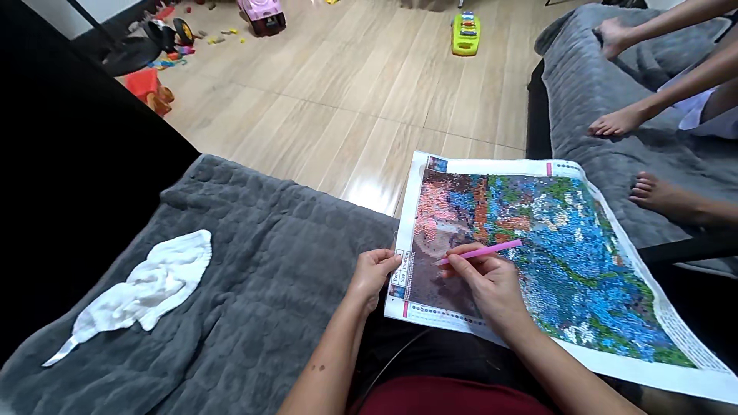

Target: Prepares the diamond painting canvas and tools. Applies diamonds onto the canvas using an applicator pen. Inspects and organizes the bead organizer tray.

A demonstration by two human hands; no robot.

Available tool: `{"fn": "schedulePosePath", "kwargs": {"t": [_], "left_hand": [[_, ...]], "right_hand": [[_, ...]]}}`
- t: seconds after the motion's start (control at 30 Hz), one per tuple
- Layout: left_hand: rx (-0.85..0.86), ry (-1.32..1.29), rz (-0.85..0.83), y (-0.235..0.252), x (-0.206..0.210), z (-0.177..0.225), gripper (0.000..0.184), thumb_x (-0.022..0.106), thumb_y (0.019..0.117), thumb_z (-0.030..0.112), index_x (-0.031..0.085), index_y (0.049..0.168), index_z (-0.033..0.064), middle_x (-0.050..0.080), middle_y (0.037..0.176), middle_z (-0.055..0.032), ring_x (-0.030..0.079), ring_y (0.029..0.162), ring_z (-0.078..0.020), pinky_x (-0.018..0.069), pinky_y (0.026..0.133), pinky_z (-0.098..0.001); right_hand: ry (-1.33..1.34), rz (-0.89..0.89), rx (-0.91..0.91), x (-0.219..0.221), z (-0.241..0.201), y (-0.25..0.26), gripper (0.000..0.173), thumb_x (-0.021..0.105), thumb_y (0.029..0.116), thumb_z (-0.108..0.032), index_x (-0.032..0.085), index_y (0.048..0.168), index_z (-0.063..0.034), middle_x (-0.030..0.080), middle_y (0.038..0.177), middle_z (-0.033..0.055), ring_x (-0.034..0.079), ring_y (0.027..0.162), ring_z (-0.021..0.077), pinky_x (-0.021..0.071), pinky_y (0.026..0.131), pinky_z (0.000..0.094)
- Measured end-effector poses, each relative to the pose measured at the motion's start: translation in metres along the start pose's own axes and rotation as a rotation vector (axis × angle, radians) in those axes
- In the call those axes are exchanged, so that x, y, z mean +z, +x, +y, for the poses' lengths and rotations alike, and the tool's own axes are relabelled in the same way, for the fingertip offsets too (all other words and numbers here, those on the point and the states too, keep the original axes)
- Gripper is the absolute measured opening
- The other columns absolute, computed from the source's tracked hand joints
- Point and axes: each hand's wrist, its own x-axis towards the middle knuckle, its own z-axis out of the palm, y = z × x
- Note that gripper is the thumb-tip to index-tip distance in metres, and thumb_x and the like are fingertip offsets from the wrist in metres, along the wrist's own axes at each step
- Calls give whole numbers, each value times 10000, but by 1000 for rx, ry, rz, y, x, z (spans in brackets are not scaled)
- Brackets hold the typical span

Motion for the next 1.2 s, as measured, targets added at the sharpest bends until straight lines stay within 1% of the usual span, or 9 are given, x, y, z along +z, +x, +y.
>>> {"fn": "schedulePosePath", "kwargs": {"t": [0.27, 0.43, 0.5, 0.63, 0.73, 0.83, 1.0, 1.1, 1.2], "left_hand": [[-54, -171, -66, -3, -11, -3, 151, 540, 1041, 34, 664, 1104, -26, 714, 850, -70, 691, 704, -110, 592, 687, -254], [-37, -200, 18, -20, -25, -7, 204, 501, 1050, 5, 635, 1192, -53, 742, 942, -95, 727, 803, -138, 598, 784, -277], [0, -220, 84, -28, -32, -10, 187, 493, 1052, 1, 642, 1146, -60, 751, 943, -112, 742, 821, -163, 605, 794, -289], [115, -212, 156, -40, -42, -11, 233, 445, 1061, -8, 644, 940, -9, 730, 851, -78, 733, 806, -164, 615, 785, -299], [235, -79, 137, -43, -38, -8, 195, 505, 1018, -39, 661, 914, 12, 703, 832, -33, 700, 802, -120, 596, 801, -283], [393, 137, 136, -33, -22, 2, 93, 631, 964, 10, 698, 903, 30, 647, 846, 12, 608, 766, -47, 514, 735, -215], [581, 421, 81, -16, -4, 15, 79, 683, 949, 64, 709, 895, 14, 638, 930, -64, 606, 859, -117, 504, 782, -284], [559, 458, 38, -23, -9, 2, 68, 723, 907, 77, 711, 845, 52, 638, 887, -32, 615, 864, -116, 516, 782, -299], [490, 525, 44, -39, -18, -14, 64, 764, 855, 93, 731, 802, 76, 655, 880, -20, 624, 935, -144, 504, 858, -356]], "right_hand": [[1, -3, -9, -1, -2, 0, 109, 586, 970, 14, 687, 993, -20, 724, 833, -11, 703, 710, 49, 611, 704, 213], [13, 4, -19, -4, -5, -1, 109, 590, 968, 19, 688, 995, -19, 731, 846, -11, 704, 714, 43, 609, 704, 200], [17, 8, -23, -4, -5, -1, 108, 591, 965, 20, 689, 989, -20, 728, 850, -10, 703, 713, 47, 610, 704, 202], [27, 14, -16, -6, -6, -1, 105, 594, 968, 21, 689, 989, -19, 730, 841, -5, 704, 709, 56, 611, 701, 211], [55, 25, -10, -9, -7, -2, 113, 587, 970, 31, 684, 1001, -17, 736, 864, -1, 716, 722, 67, 623, 711, 222], [56, 47, -12, -12, -7, -2, 120, 579, 971, 24, 685, 1006, -18, 739, 854, -11, 718, 720, 60, 622, 707, 221], [49, 54, -50, -14, -9, -5, 122, 582, 962, 22, 686, 1002, -27, 733, 847, -23, 715, 721, 52, 620, 708, 210], [20, 51, -68, -15, -9, -8, 120, 587, 959, 5, 692, 1002, -35, 731, 856, -26, 713, 724, 47, 619, 710, 207], [10, 42, -75, -15, -6, -9, 118, 593, 959, -10, 698, 1007, -36, 735, 856, -20, 716, 727, 54, 622, 710, 214]]}}
